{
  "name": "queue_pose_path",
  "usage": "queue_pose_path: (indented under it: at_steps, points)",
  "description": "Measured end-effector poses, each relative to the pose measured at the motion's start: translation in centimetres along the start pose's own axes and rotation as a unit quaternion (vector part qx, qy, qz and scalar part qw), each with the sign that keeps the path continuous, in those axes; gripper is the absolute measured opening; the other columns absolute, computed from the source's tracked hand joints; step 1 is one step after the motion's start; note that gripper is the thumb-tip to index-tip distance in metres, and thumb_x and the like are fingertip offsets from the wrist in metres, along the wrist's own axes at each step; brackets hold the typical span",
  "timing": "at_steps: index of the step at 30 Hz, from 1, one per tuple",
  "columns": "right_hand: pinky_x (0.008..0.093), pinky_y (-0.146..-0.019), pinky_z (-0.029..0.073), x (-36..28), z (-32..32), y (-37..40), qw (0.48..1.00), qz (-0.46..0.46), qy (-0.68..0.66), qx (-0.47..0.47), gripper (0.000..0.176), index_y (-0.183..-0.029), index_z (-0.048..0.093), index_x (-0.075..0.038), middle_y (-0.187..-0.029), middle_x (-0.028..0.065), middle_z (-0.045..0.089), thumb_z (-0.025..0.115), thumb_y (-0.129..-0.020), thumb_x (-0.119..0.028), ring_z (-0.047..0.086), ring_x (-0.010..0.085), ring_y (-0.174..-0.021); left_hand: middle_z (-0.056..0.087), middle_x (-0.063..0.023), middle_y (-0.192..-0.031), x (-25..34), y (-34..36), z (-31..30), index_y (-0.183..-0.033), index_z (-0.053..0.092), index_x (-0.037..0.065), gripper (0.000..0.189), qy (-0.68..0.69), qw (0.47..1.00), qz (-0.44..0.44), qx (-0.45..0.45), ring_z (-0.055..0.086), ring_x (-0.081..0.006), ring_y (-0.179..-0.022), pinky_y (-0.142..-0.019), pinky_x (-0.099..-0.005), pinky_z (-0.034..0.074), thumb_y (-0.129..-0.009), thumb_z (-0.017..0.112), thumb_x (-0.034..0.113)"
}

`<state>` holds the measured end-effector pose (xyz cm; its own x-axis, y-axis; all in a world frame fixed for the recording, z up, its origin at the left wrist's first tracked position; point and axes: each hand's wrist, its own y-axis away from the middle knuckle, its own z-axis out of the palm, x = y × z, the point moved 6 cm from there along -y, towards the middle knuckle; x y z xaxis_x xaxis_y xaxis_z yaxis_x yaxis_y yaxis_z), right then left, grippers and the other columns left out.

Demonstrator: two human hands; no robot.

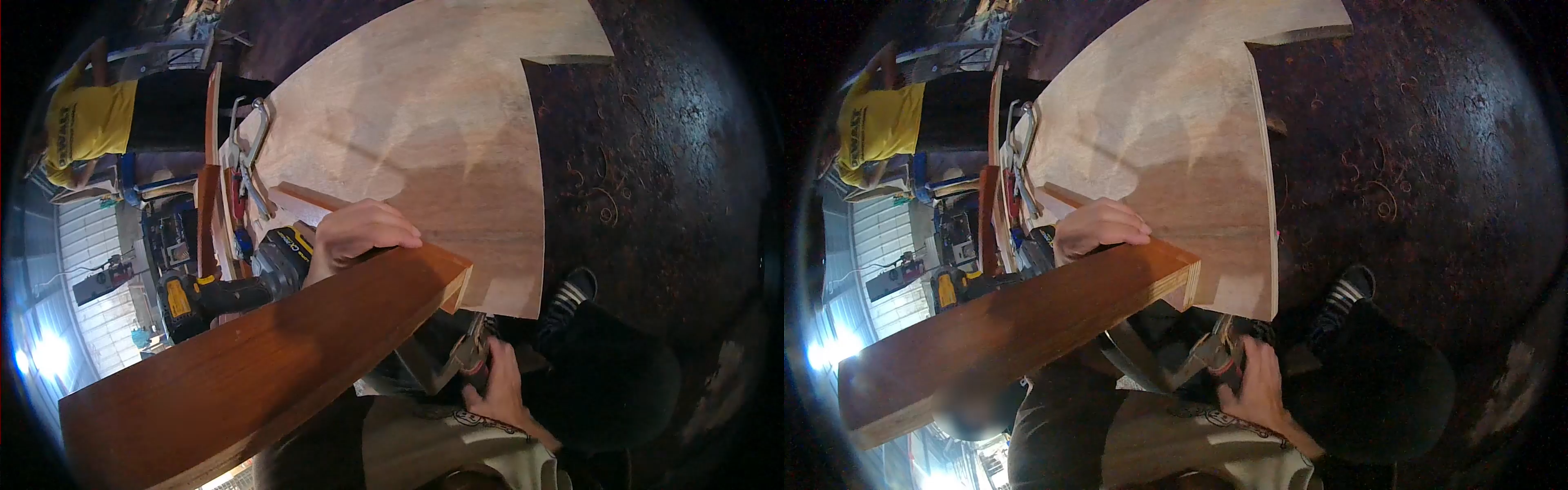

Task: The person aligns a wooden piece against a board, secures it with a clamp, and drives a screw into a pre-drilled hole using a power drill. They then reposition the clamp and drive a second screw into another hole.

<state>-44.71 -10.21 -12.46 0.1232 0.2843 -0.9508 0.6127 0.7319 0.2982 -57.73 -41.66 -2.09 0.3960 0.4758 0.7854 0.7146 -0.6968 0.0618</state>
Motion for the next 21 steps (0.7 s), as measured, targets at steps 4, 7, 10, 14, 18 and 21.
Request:
queue_pose_path:
  at_steps: [4, 7, 10, 14, 18, 21]
  points:
    - [0.0532, -0.096, 0.043, 0.1, 0.1, -0.1, 1.0, 0.008, 0.013, 0.017, 0.092, -0.143, 0.038, 0.003, -0.119, 0.0268, 0.05, 0.084, -0.066, -0.015, 0.05, 0.0474, -0.112, 0.072, -0.0218, -0.117, 0.1, -0.2, -0.2, -0.118, 0.068, -0.002, 0.042, -0.005, 1.0, 0.002, 0.011, 0.069, -0.0403, -0.109, -0.091, -0.049, 0.056, -0.093, 0.064, 0.032]
    - [0.052, -0.096, 0.044, 0.0, 0.1, 0.0, 0.999, -0.004, 0.016, 0.037, 0.088, -0.142, 0.04, 0.003, -0.117, 0.0262, 0.051, 0.084, -0.067, -0.016, 0.052, 0.047, -0.109, 0.072, -0.0218, -0.115, -0.1, -1.1, -0.1, -0.118, 0.067, -0.002, 0.041, 0.018, 0.999, 0.04, -0.022, 0.069, -0.0402, -0.11, -0.091, -0.0488, 0.056, -0.093, 0.066, 0.03]
    - [0.0508, -0.095, 0.045, -0.5, -0.3, -0.1, 0.999, -0.001, 0.015, 0.041, 0.085, -0.14, 0.042, 0.003, -0.116, 0.0254, 0.052, 0.083, -0.068, -0.016, 0.053, 0.0459, -0.108, 0.071, -0.0207, -0.119, 0.9, -1.8, -0.4, -0.118, 0.067, -0.003, 0.039, 0.043, 0.998, 0.034, -0.031, 0.069, -0.0404, -0.108, -0.089, -0.0487, 0.056, -0.095, 0.066, 0.029]
    - [0.0506, -0.094, 0.045, -0.4, -0.2, -0.2, 0.999, 0.009, 0.024, 0.029, 0.083, -0.139, 0.043, 0.003, -0.116, 0.0246, 0.053, 0.084, -0.069, -0.016, 0.054, 0.0448, -0.108, 0.069, -0.0171, -0.123, 1.9, -1.1, -0.9, -0.124, 0.065, -0.001, 0.04, -0.005, 0.999, 0.004, 0.033, 0.067, -0.0383, -0.11, -0.093, -0.0457, 0.053, -0.099, 0.065, 0.03]
    - [0.0512, -0.092, 0.047, -0.1, 0.2, -0.2, 0.998, 0.0, 0.032, 0.049, 0.084, -0.139, 0.043, 0.002, -0.115, 0.0245, 0.054, 0.085, -0.069, -0.016, 0.055, 0.0451, -0.107, 0.069, -0.0148, -0.124, 2.6, -1.2, -1.0, -0.13, 0.062, 0.001, 0.044, -0.021, 0.998, -0.024, 0.054, 0.065, -0.0354, -0.116, -0.097, -0.0442, 0.05, -0.099, 0.065, 0.032]
    - [0.0513, -0.091, 0.048, -0.3, 0.1, 0.0, 0.998, -0.002, 0.039, 0.058, 0.084, -0.14, 0.043, 0.001, -0.115, 0.0245, 0.055, 0.085, -0.069, -0.016, 0.056, 0.0456, -0.105, 0.069, -0.0138, -0.126, 2.1, -1.0, -0.7, -0.13, 0.062, 0.002, 0.042, -0.028, 0.998, -0.034, 0.05, 0.065, -0.0345, -0.116, -0.096, -0.0448, 0.05, -0.099, 0.065, 0.029]
